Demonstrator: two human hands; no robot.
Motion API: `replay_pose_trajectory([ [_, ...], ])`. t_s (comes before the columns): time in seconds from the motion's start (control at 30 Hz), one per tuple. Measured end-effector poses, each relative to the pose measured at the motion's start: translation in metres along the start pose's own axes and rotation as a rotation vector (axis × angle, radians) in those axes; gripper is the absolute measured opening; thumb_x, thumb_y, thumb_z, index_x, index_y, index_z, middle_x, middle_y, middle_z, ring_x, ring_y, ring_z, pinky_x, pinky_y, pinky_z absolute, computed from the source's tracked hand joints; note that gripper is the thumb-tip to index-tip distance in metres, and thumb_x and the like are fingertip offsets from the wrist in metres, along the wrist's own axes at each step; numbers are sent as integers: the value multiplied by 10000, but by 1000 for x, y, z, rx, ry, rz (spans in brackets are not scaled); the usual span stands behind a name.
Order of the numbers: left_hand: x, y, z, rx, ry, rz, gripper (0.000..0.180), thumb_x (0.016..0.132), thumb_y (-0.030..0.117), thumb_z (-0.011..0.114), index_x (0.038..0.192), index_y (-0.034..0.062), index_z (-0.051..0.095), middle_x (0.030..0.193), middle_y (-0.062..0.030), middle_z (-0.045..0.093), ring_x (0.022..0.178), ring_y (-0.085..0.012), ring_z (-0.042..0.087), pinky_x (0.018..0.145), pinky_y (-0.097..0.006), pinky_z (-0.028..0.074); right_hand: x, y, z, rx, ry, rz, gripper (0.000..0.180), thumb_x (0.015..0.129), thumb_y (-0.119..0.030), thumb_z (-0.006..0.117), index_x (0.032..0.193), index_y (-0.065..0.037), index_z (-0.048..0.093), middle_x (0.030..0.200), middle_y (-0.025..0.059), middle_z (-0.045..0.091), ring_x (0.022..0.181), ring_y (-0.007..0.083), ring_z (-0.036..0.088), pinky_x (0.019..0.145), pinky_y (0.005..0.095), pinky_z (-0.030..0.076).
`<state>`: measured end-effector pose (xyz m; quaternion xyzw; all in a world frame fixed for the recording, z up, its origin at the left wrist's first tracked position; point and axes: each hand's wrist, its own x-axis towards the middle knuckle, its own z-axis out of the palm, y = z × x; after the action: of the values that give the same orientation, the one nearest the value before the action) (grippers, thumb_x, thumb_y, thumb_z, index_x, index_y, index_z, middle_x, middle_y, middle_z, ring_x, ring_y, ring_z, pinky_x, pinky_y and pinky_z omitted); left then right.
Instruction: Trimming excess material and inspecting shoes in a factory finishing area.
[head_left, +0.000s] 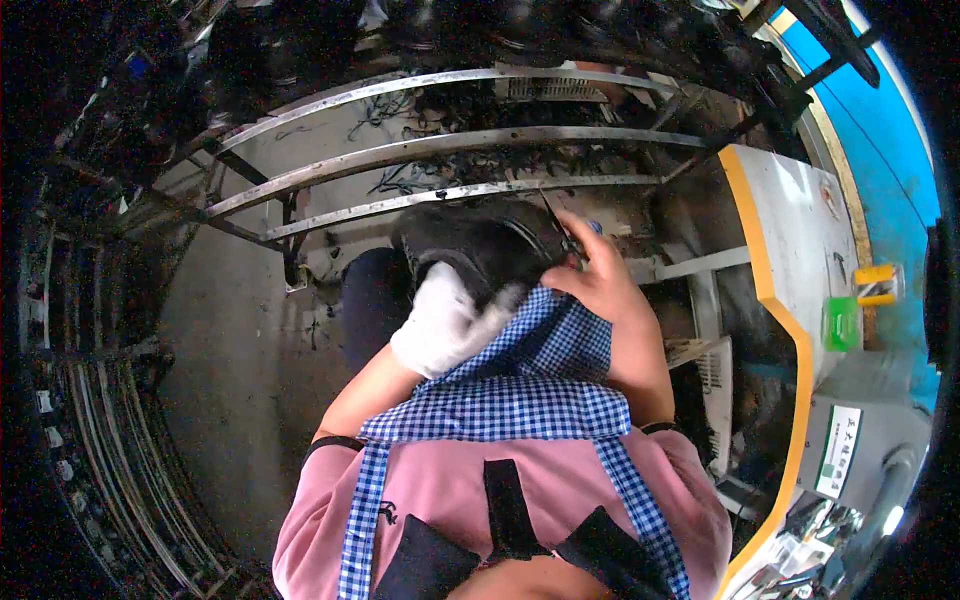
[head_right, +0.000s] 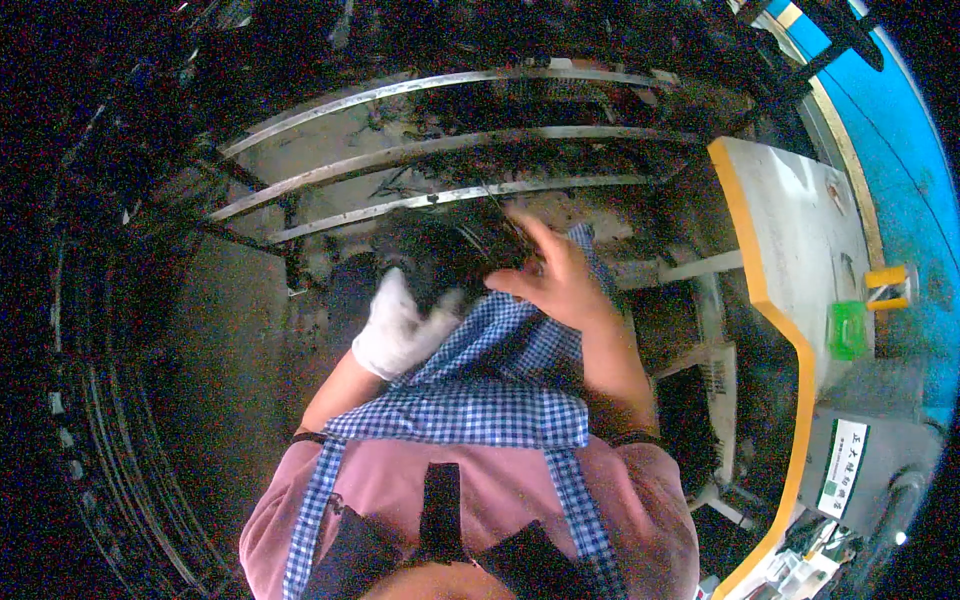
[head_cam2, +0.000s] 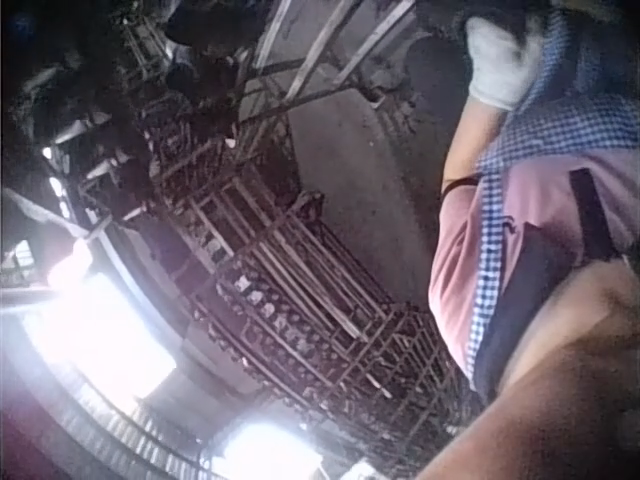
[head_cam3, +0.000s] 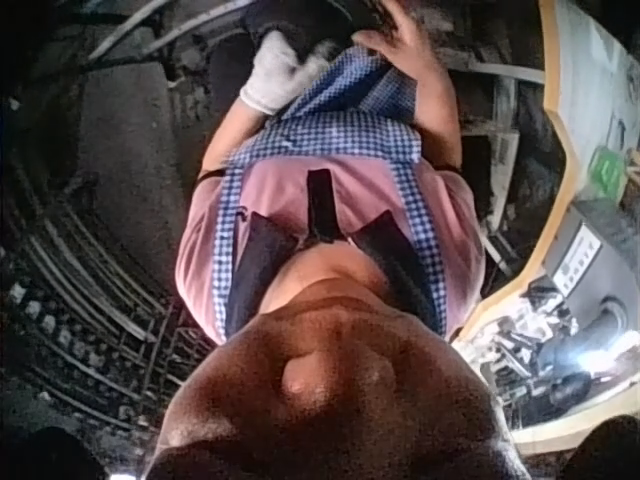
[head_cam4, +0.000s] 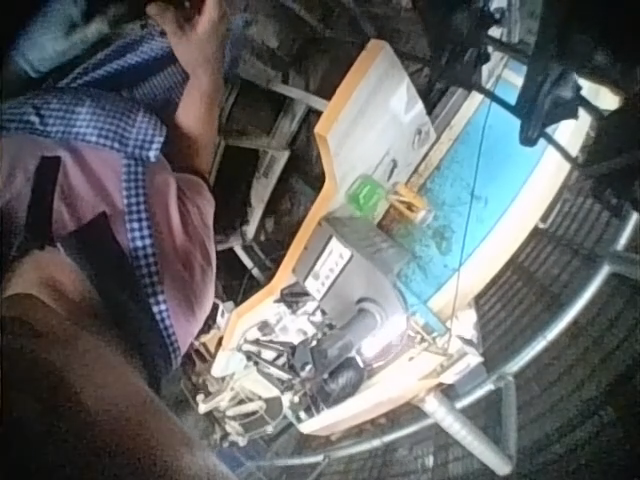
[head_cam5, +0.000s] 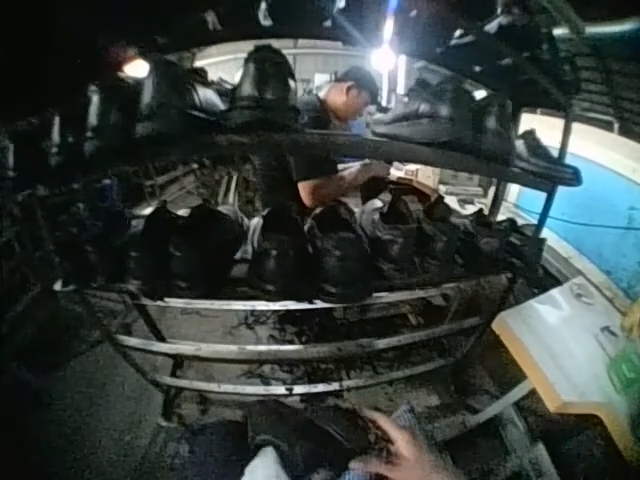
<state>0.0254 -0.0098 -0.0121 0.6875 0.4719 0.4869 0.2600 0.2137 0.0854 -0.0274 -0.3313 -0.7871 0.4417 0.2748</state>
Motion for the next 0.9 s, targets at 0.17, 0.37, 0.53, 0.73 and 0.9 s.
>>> replay_pose_trajectory([
  [0.17, -20, -11, 18, 826, -576, 49, 347, 677, 295, 619, 925, 52, 603, 962, -130, 607, 811, -303, 599, 676, -383, 494, -12, 26, 22, 668, -201, 222, 659, 820, -379, 629, 1289, 21, 395, 1195, 97, 538, 1116, 177, 482, 970, 312, 349],
  [0.37, -8, -3, -6, 607, -404, 213, 280, 706, 289, 617, 854, 52, 616, 853, -123, 623, 782, -302, 611, 678, -370, 492, -69, 42, 35, 639, 58, 338, 454, 891, -103, 499, 1321, -23, 377, 1322, 104, 429, 1201, 233, 426, 1021, 341, 323],
  [0.53, -12, 0, -62, -126, 1, 232, 192, 788, 126, 600, 934, 1, 597, 912, -140, 617, 833, -290, 604, 744, -363, 474, -99, 92, 32, 800, 117, 305, 483, 873, 34, 446, 1340, -37, 346, 1339, 125, 414, 1211, 251, 422, 1034, 377, 321],
  [0.73, -7, -23, -66, -564, 521, -285, 602, 795, 96, 598, 1341, 69, 346, 1343, -84, 374, 1221, -212, 382, 980, -332, 360, -102, 68, 14, 21, -99, 319, 557, 862, -56, 531, 1368, -59, 299, 1325, 138, 434, 1179, 244, 456, 1006, 362, 358],
  [0.9, -5, -53, -72, -590, 544, -326, 436, 880, 51, 464, 1310, 53, 391, 1312, -64, 419, 1216, -178, 391, 1004, -341, 363, -73, 74, 16, 1828, -410, 569, 605, 859, -354, 557, 1356, -88, 336, 1266, 155, 487, 1097, 266, 521, 938, 368, 435],
])
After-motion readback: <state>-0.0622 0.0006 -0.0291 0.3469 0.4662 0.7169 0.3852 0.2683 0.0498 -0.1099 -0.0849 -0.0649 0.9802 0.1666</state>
